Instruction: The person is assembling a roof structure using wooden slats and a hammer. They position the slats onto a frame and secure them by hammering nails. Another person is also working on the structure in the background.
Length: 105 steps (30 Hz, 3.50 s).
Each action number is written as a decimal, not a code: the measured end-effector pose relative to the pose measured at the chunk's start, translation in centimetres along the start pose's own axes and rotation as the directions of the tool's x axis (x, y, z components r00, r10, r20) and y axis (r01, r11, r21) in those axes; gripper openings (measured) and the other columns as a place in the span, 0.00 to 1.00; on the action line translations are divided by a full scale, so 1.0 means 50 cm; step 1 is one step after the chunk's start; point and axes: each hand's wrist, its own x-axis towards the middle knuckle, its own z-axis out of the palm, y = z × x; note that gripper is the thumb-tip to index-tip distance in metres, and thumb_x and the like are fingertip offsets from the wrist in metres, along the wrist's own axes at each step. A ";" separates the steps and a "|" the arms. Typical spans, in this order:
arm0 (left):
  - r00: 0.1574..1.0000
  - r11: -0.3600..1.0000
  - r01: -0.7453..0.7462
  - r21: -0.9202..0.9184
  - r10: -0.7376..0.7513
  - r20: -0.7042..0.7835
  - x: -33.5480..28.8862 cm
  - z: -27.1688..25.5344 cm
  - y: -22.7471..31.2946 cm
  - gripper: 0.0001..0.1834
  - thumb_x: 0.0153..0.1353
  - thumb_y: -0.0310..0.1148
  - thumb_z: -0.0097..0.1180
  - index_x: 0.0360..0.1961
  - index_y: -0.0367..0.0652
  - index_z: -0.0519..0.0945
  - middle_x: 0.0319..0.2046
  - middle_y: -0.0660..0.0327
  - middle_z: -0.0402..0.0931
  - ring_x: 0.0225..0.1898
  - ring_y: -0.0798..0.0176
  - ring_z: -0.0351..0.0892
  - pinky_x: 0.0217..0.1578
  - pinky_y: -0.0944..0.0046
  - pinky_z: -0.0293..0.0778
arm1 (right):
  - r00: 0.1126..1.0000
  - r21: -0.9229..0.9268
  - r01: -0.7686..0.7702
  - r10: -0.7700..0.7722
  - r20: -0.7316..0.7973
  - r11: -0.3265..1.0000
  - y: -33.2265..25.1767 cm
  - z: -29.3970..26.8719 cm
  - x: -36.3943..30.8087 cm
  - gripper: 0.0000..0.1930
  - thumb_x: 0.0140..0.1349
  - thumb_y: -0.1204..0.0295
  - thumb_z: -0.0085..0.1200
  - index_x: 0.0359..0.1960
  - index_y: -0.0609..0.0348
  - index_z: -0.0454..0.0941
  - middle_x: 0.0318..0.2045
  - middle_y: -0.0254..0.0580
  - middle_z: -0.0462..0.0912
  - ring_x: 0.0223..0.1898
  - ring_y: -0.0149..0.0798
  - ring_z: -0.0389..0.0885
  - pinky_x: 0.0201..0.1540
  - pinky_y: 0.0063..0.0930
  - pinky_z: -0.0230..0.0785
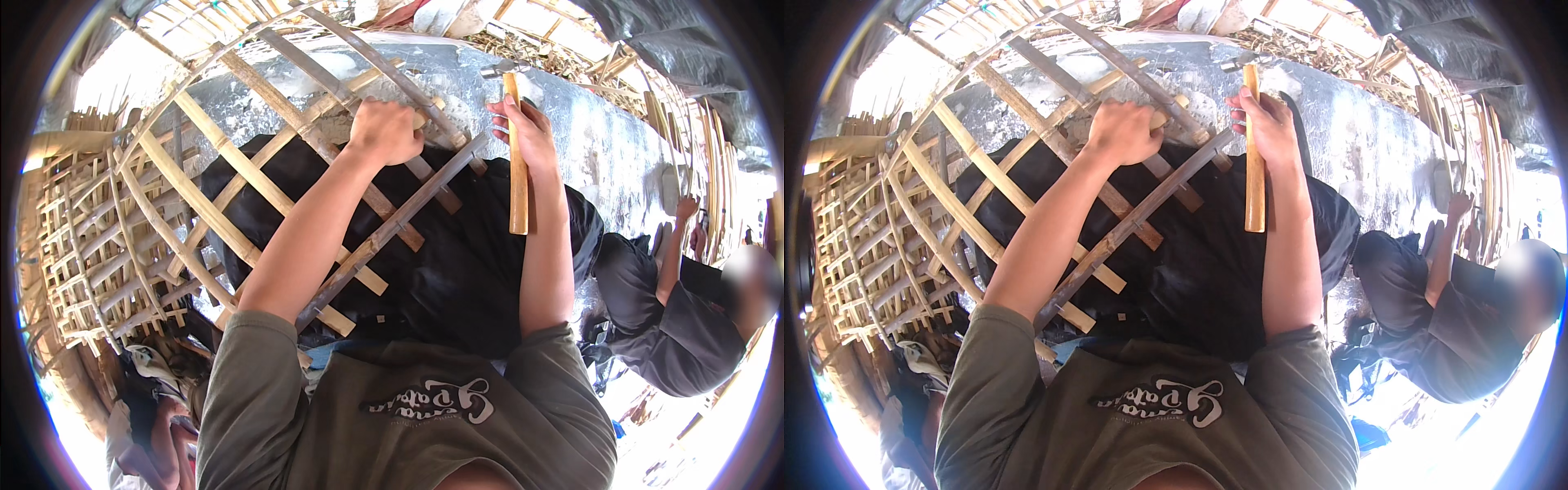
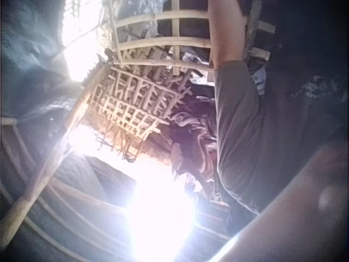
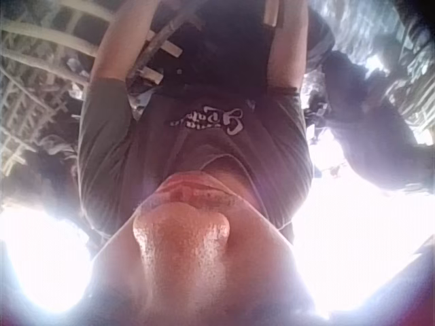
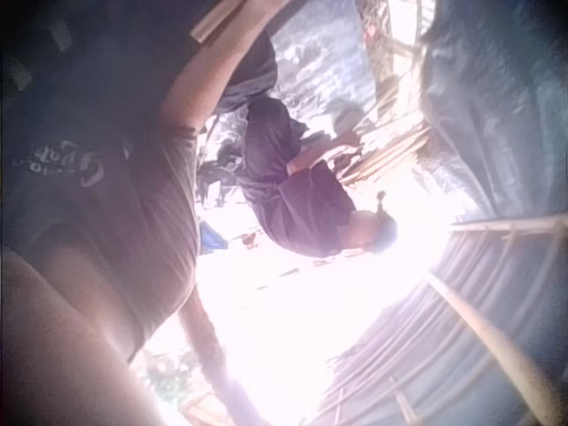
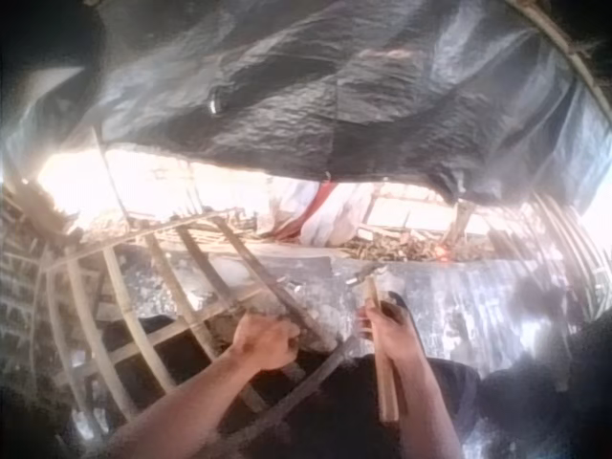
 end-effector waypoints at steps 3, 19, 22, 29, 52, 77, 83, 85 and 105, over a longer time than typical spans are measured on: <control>1.000 1.000 -0.001 -0.003 0.001 0.007 0.002 0.000 -0.001 0.18 0.57 0.44 0.53 0.30 0.40 0.86 0.30 0.52 0.85 0.37 0.51 0.86 0.51 0.54 0.75 | 1.000 0.002 -0.007 0.007 -0.003 1.000 0.002 0.000 0.003 0.22 0.71 0.55 0.54 0.47 0.66 0.81 0.43 0.41 0.86 0.39 0.29 0.80 0.42 0.25 0.76; 1.000 0.999 -0.027 -0.026 0.027 0.004 -0.002 0.008 -0.011 0.16 0.56 0.42 0.51 0.29 0.42 0.84 0.29 0.51 0.84 0.36 0.49 0.85 0.48 0.50 0.75 | 1.000 -0.013 -0.019 0.019 0.011 1.000 -0.002 0.006 -0.004 0.21 0.72 0.56 0.52 0.45 0.66 0.81 0.43 0.42 0.86 0.39 0.28 0.80 0.41 0.25 0.77; 1.000 0.999 -0.027 -0.031 0.028 0.005 -0.002 0.006 -0.011 0.16 0.56 0.42 0.51 0.29 0.42 0.84 0.28 0.51 0.84 0.36 0.49 0.85 0.48 0.50 0.76 | 1.000 -0.015 -0.010 0.011 0.010 1.000 0.000 0.007 -0.003 0.21 0.72 0.55 0.53 0.45 0.66 0.81 0.42 0.42 0.86 0.38 0.28 0.80 0.41 0.24 0.77; 0.996 0.996 -0.072 -0.053 0.069 -0.051 -0.005 -0.004 -0.005 0.16 0.56 0.43 0.53 0.30 0.41 0.84 0.28 0.50 0.84 0.35 0.49 0.85 0.47 0.50 0.76 | 0.996 -0.019 0.073 -0.074 -0.043 0.997 0.015 0.005 0.003 0.21 0.71 0.57 0.54 0.45 0.67 0.81 0.39 0.40 0.87 0.35 0.27 0.80 0.39 0.23 0.76; 0.999 1.000 -0.001 0.017 0.002 -0.034 0.003 0.013 -0.002 0.17 0.57 0.45 0.53 0.29 0.43 0.86 0.29 0.55 0.85 0.35 0.56 0.86 0.49 0.57 0.73 | 0.618 -0.721 0.632 -0.376 0.691 -0.286 -0.073 -0.016 -0.031 0.12 0.69 0.65 0.51 0.52 0.46 0.73 0.25 0.40 0.82 0.25 0.46 0.85 0.27 0.38 0.79; 1.000 1.000 -0.012 -0.028 0.013 0.020 0.005 0.006 -0.009 0.16 0.55 0.44 0.55 0.29 0.41 0.84 0.29 0.52 0.84 0.35 0.51 0.85 0.48 0.54 0.75 | 0.838 -0.832 0.530 -0.256 0.482 0.167 -0.007 -0.011 0.031 0.12 0.73 0.59 0.46 0.49 0.50 0.69 0.28 0.50 0.84 0.32 0.60 0.83 0.35 0.54 0.75; 1.000 0.999 -0.005 -0.033 0.005 -0.003 0.004 0.007 -0.010 0.16 0.54 0.43 0.56 0.28 0.41 0.84 0.28 0.51 0.84 0.33 0.51 0.85 0.49 0.55 0.74 | 0.861 -0.865 0.492 -0.200 0.467 0.098 0.004 -0.025 0.055 0.11 0.73 0.59 0.44 0.48 0.50 0.69 0.31 0.51 0.84 0.35 0.61 0.83 0.39 0.55 0.74; 1.000 1.000 -0.007 -0.022 0.007 -0.001 0.002 0.005 -0.007 0.15 0.54 0.43 0.56 0.27 0.42 0.85 0.28 0.53 0.85 0.33 0.53 0.85 0.49 0.57 0.74 | 0.879 -0.877 0.464 -0.189 0.438 0.126 0.004 -0.033 0.061 0.11 0.73 0.59 0.44 0.48 0.50 0.69 0.32 0.51 0.83 0.36 0.61 0.83 0.40 0.56 0.74; 0.999 0.999 -0.015 -0.039 0.016 0.027 0.003 0.006 -0.006 0.15 0.55 0.43 0.56 0.29 0.41 0.84 0.26 0.51 0.83 0.33 0.51 0.85 0.52 0.54 0.72 | 0.935 -0.920 0.351 -0.113 0.336 0.174 0.031 -0.082 0.111 0.13 0.73 0.57 0.44 0.48 0.51 0.72 0.34 0.55 0.83 0.39 0.61 0.82 0.42 0.55 0.73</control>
